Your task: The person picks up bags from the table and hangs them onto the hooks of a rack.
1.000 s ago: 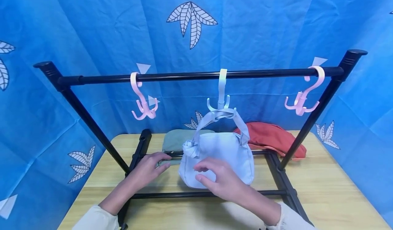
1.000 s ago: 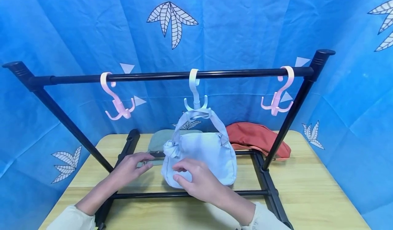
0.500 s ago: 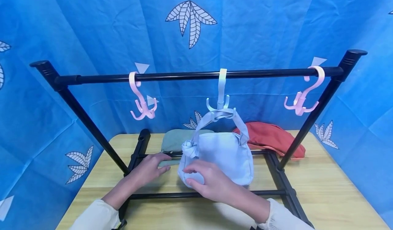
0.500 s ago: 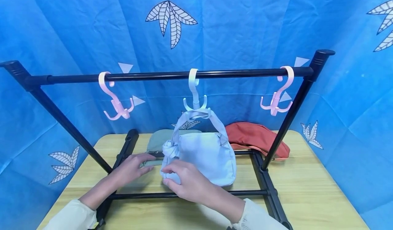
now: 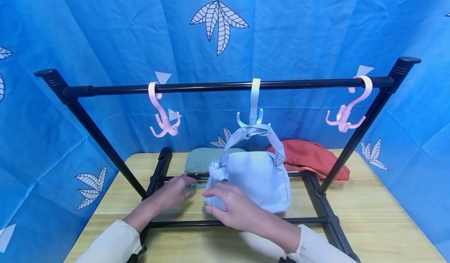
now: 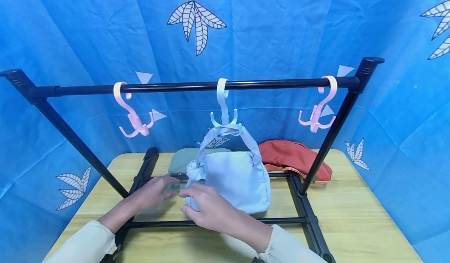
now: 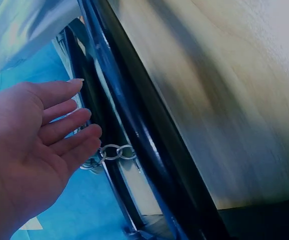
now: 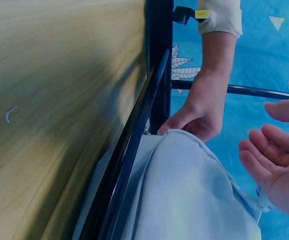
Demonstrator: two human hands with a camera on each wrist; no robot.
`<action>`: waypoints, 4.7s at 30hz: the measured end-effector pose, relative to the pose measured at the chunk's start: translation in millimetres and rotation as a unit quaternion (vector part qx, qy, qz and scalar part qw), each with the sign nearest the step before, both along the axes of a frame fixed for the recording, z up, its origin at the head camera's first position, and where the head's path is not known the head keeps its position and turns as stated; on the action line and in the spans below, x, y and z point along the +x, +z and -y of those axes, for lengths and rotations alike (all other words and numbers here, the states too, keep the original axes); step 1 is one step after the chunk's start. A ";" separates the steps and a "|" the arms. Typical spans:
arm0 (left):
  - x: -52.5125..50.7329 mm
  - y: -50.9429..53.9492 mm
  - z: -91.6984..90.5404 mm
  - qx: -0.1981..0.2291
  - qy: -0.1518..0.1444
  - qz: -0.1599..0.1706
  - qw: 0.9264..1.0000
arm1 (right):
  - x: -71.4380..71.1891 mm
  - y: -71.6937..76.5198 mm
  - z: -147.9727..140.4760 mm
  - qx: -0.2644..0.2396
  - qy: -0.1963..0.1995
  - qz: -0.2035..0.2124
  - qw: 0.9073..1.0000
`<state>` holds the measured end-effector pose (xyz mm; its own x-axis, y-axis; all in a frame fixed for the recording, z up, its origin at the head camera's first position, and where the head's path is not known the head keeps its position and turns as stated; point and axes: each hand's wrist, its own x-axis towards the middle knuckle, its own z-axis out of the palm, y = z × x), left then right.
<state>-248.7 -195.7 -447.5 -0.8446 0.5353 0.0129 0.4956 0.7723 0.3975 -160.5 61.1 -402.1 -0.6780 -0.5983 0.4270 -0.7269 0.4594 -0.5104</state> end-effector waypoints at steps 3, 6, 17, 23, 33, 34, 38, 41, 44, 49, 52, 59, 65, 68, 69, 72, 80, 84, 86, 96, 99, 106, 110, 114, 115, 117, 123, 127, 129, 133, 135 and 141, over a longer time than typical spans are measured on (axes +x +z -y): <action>-3.1 -4.0 0.9 -0.003 -0.008 0.001 1.000 | -1.6 -0.7 2.6 0.004 -0.001 -0.003 1.000; -4.4 -7.4 1.2 -0.009 -0.015 -0.003 1.000 | -3.0 -0.2 5.2 0.011 -0.002 0.007 1.000; -5.4 -15.5 1.7 -0.025 -0.022 -0.008 0.999 | -7.2 1.5 13.5 0.047 -0.013 0.034 0.998; -7.3 -20.8 3.3 -0.032 -0.034 -0.027 0.999 | -8.7 0.1 17.8 0.067 -0.013 0.033 0.997; -6.1 -22.3 2.7 -0.063 -0.039 -0.033 0.997 | -12.6 -0.3 22.9 0.089 -0.012 0.016 0.996; -5.9 -22.2 3.0 -0.061 -0.040 -0.032 0.997 | -13.4 -0.6 23.4 0.090 -0.012 0.014 0.996; -5.8 -23.5 4.2 -0.056 -0.052 -0.033 0.997 | -15.7 -1.8 25.6 0.098 -0.010 0.012 0.995; -6.2 -24.3 5.0 -0.050 -0.057 -0.029 0.997 | -16.8 -1.9 27.7 0.106 -0.009 0.013 0.994; -6.0 -23.1 5.3 -0.045 -0.059 -0.017 0.997 | -17.7 -1.4 29.9 0.118 -0.012 0.008 0.993; -5.3 -21.1 7.2 -0.037 -0.058 0.009 0.998 | -19.1 -0.4 34.0 0.137 -0.018 -0.009 0.990; -4.7 -19.8 8.9 -0.033 -0.051 0.028 0.998 | -20.1 0.0 36.4 0.142 -0.017 -0.009 0.990; -2.5 -18.7 12.1 -0.030 -0.047 0.058 0.997 | -22.2 -1.9 41.5 0.148 -0.014 0.003 0.989; 0.5 -18.0 16.6 -0.026 -0.053 0.058 0.997 | -24.7 -4.6 47.6 0.165 -0.019 -0.007 0.986; 1.1 -17.7 18.9 -0.024 -0.050 0.059 0.997 | -25.7 -5.8 51.1 0.180 -0.022 -0.018 0.983; 1.2 -17.3 19.5 -0.023 -0.049 0.060 0.997 | -25.9 -6.2 52.3 0.184 -0.023 -0.021 0.983; 2.8 -14.9 21.4 -0.021 -0.039 0.070 0.997 | -26.5 -8.3 56.1 0.192 -0.028 -0.030 0.981; 8.7 -5.8 26.4 -0.006 -0.023 0.076 0.997 | -26.4 -10.0 64.7 0.220 -0.052 -0.055 0.973; 9.7 -4.7 29.2 -0.006 -0.023 0.069 0.997 | -26.7 -9.3 69.0 0.245 -0.063 -0.066 0.965; 9.5 -4.5 30.8 -0.003 -0.024 0.069 0.997 | -26.9 -9.5 70.8 0.265 -0.069 -0.069 0.959; 12.3 1.4 35.4 0.014 -0.012 0.086 0.996 | -29.8 -15.2 75.3 0.303 -0.073 -0.047 0.949; 14.1 2.9 36.1 0.011 -0.007 0.085 0.996 | -30.0 -17.2 75.3 0.301 -0.074 -0.043 0.950; 17.9 7.8 37.0 0.009 0.000 0.076 0.997 | -30.5 -21.4 76.0 0.303 -0.078 -0.054 0.948; 20.7 12.2 36.9 0.011 -0.006 0.076 0.997 | -29.3 -20.8 76.5 0.292 -0.089 -0.067 0.950; 22.5 16.5 36.7 0.012 -0.007 0.075 0.997 | -28.2 -19.6 77.0 0.286 -0.098 -0.073 0.950; 22.9 17.4 36.7 0.012 -0.006 0.075 0.997 | -28.3 -19.9 77.1 0.286 -0.098 -0.072 0.951; 23.5 18.7 36.5 0.012 -0.004 0.078 0.997 | -28.8 -20.9 77.3 0.288 -0.096 -0.068 0.950; 25.2 22.5 36.9 0.015 -0.010 0.076 0.997 | -31.8 -26.6 77.8 0.298 -0.086 -0.064 0.949; 26.8 28.1 39.0 0.020 -0.018 0.070 0.997 | -32.0 -28.7 77.8 0.297 -0.081 -0.056 0.950; 27.7 30.8 40.6 0.023 -0.022 0.067 0.997 | -31.4 -29.0 77.9 0.297 -0.081 -0.047 0.950; 29.2 36.1 42.7 0.026 -0.029 0.056 0.998 | -30.7 -28.7 78.6 0.299 -0.083 -0.027 0.950; 30.3 38.8 43.1 0.026 -0.032 0.048 0.998 | -30.3 -27.9 78.6 0.298 -0.084 -0.017 0.951; 34.7 47.0 43.5 0.024 -0.027 0.037 0.999 | -29.5 -28.1 78.3 0.290 -0.088 -0.012 0.953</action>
